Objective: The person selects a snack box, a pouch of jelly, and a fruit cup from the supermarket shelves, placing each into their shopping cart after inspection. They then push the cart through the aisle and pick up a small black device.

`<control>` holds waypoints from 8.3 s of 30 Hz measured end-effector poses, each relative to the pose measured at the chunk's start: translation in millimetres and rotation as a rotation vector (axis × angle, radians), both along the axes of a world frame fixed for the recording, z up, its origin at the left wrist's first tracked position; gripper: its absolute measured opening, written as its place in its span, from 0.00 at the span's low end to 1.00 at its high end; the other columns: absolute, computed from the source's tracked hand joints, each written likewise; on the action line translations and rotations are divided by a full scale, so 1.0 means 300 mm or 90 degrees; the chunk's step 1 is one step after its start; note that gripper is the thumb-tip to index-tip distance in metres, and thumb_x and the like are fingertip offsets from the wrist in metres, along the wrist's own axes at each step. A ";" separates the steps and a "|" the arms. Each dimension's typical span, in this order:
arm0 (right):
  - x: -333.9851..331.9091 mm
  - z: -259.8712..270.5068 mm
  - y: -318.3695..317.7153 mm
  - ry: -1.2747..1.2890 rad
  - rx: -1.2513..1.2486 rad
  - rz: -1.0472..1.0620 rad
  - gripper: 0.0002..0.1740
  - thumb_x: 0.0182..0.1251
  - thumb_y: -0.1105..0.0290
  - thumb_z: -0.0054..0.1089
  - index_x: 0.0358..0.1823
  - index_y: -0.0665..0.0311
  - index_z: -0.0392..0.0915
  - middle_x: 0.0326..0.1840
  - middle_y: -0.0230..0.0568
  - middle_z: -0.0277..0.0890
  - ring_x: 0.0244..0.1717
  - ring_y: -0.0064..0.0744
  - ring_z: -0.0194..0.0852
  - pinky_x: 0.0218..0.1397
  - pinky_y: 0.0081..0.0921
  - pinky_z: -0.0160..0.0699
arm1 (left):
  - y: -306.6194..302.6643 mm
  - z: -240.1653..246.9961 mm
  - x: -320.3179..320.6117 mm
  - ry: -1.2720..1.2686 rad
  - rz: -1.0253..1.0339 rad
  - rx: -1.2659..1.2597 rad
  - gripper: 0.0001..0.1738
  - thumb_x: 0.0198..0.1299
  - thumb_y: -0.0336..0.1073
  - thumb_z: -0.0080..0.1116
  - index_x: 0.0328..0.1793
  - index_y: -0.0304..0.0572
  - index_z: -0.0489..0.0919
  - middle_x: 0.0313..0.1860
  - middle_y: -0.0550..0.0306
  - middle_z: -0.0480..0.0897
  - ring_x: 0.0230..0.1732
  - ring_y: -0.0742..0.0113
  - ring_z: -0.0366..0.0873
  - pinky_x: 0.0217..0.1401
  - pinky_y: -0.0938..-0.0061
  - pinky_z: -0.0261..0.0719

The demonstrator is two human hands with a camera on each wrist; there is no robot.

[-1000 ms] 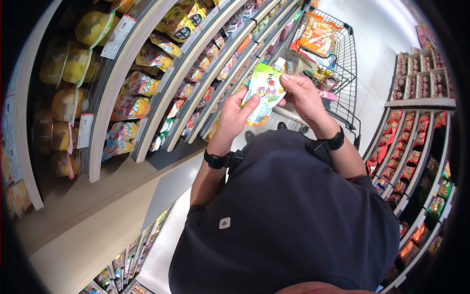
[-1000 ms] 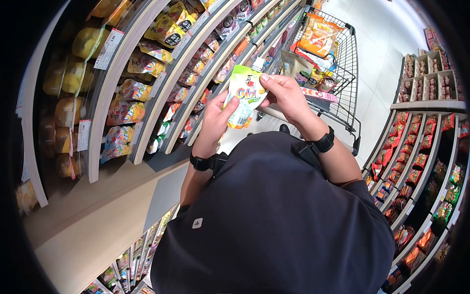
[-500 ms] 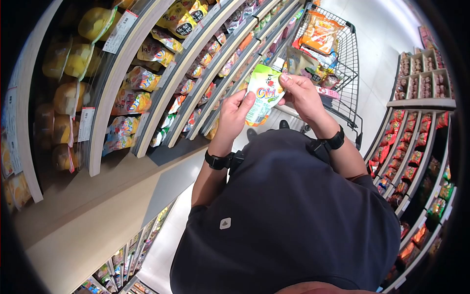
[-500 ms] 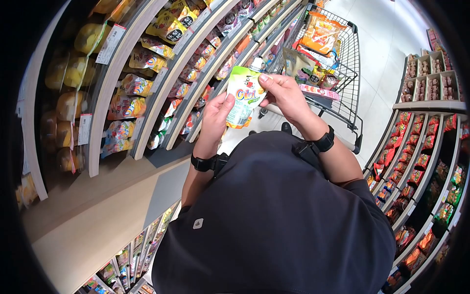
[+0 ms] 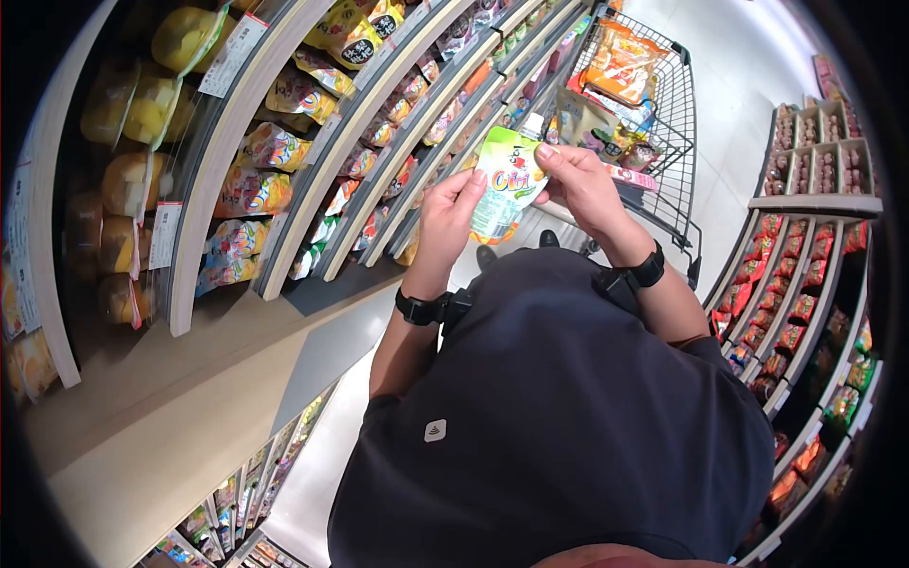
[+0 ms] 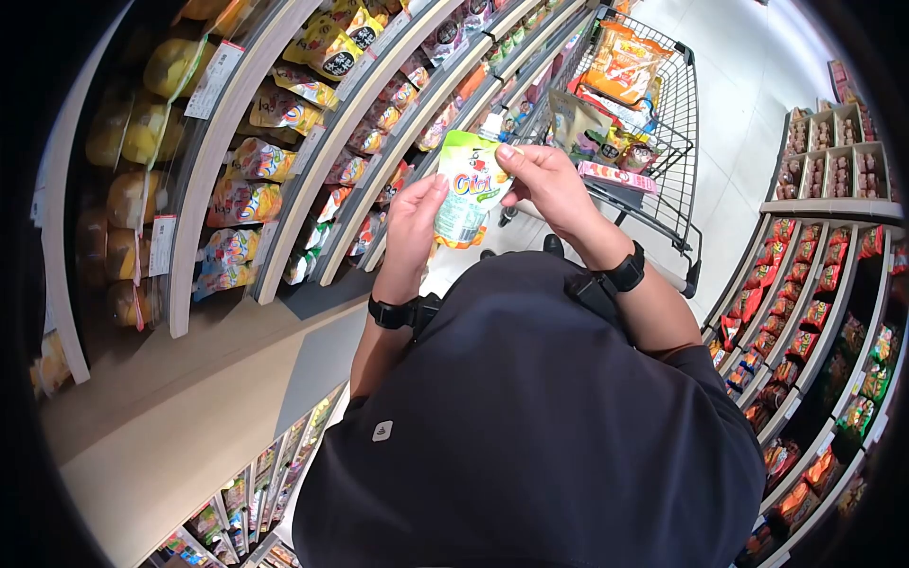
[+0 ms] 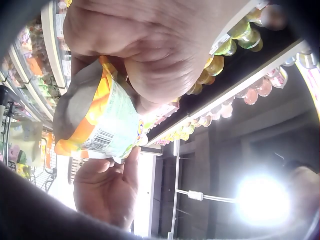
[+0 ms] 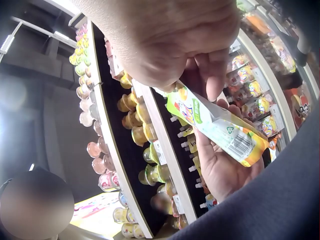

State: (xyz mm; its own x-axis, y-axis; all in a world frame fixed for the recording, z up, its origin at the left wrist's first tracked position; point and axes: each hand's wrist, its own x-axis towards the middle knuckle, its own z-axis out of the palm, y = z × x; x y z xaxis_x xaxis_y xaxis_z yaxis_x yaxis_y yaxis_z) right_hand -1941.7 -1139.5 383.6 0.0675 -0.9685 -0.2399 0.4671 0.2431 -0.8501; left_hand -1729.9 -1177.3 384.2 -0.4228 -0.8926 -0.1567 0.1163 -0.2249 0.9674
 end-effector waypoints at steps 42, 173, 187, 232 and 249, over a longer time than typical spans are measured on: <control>-0.032 -0.013 -0.013 0.158 -0.016 0.028 0.17 0.76 0.59 0.62 0.52 0.65 0.86 0.43 0.30 0.87 0.40 0.14 0.80 0.43 0.17 0.80 | -0.043 -0.058 -0.010 0.059 0.023 0.028 0.21 0.77 0.42 0.54 0.55 0.26 0.84 0.42 0.53 0.89 0.38 0.74 0.85 0.43 0.78 0.82; 0.102 0.009 -0.095 0.188 -0.080 0.078 0.15 0.75 0.60 0.63 0.47 0.67 0.86 0.41 0.33 0.85 0.38 0.19 0.81 0.39 0.20 0.83 | 0.129 0.524 0.266 -0.154 0.108 -0.550 0.10 0.59 0.27 0.67 0.47 0.37 0.87 0.44 0.52 0.88 0.42 0.65 0.87 0.45 0.74 0.83; 0.089 -0.014 -0.070 0.200 -0.072 0.120 0.14 0.73 0.62 0.66 0.47 0.67 0.88 0.35 0.31 0.86 0.32 0.16 0.78 0.35 0.18 0.79 | 0.009 0.005 0.137 -0.045 -0.017 -0.132 0.19 0.70 0.42 0.64 0.55 0.30 0.83 0.42 0.58 0.87 0.41 0.76 0.81 0.46 0.74 0.80; -0.298 -0.168 -0.008 0.180 0.028 0.162 0.13 0.69 0.64 0.71 0.45 0.67 0.86 0.36 0.29 0.85 0.34 0.14 0.78 0.40 0.17 0.79 | -0.004 -0.106 -0.222 -0.265 -0.077 -0.022 0.25 0.78 0.48 0.50 0.38 0.30 0.82 0.21 0.64 0.75 0.26 0.78 0.67 0.30 0.73 0.67; -0.320 -0.225 -0.032 0.032 0.012 0.279 0.10 0.75 0.68 0.64 0.47 0.68 0.84 0.36 0.29 0.84 0.35 0.13 0.78 0.41 0.18 0.81 | 0.095 -0.084 -0.241 -0.312 0.052 0.191 0.22 0.76 0.50 0.55 0.47 0.37 0.88 0.33 0.67 0.84 0.34 0.81 0.76 0.38 0.79 0.76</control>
